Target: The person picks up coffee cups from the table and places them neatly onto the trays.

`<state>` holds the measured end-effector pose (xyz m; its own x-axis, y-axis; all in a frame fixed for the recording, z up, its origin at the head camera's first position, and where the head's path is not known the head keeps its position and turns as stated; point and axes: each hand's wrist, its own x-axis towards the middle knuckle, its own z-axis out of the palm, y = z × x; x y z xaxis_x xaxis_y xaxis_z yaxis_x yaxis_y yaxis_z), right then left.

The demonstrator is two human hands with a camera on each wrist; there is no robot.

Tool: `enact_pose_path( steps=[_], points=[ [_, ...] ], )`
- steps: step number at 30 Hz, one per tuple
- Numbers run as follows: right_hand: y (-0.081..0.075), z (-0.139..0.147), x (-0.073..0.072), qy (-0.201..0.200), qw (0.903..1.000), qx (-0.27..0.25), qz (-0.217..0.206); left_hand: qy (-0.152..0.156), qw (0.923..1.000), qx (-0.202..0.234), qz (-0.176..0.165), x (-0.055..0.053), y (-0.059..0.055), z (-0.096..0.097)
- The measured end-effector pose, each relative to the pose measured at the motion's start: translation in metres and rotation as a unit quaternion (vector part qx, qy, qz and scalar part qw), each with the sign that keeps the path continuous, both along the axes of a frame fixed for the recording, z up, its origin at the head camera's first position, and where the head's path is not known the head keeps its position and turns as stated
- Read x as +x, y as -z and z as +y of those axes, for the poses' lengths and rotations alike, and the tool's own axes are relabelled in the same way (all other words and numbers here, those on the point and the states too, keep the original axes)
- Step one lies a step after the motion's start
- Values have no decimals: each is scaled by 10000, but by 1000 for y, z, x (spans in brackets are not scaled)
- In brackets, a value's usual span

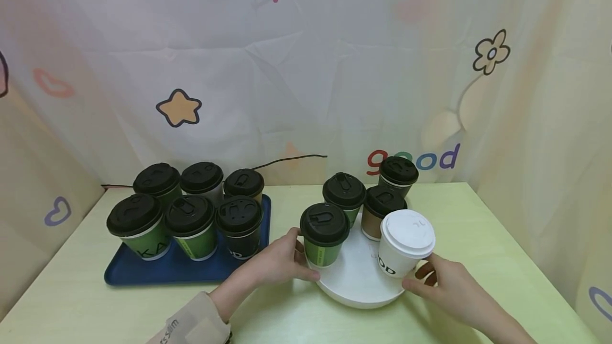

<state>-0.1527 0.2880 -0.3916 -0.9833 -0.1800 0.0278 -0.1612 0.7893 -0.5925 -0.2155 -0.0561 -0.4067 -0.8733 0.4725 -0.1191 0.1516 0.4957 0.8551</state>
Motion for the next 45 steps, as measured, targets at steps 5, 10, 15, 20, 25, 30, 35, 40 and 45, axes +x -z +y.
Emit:
enact_pose_path(
  steps=[5,10,15,20,25,30,35,40,45],
  points=[
    [4,0,-3,-83,10000,-25,10,24,10000,60,-68,2,-1,-1],
    [4,6,-8,-141,9999,-50,5,101,9997,157,-164,3,-3,-6],
    [3,11,-16,-261,9996,-121,77,173,9997,143,-107,2,-5,-10],
    [1,15,-25,-370,9990,-201,128,193,9996,42,217,2,-4,-10],
    [-2,18,-34,-282,9991,-302,-96,92,9999,42,133,3,-5,-8],
    [-4,20,-44,-264,9985,-391,-265,24,9999,81,-89,3,-5,-7],
    [-3,22,-54,-199,9978,-541,-317,14,10000,13,-87,1,-4,-8],
    [-2,21,-64,-80,9979,-587,-281,108,9999,89,-39,0,-2,-8],
    [1,18,-74,-1,9981,-581,-216,224,9994,195,-153,-1,-2,-7]
  ],
)
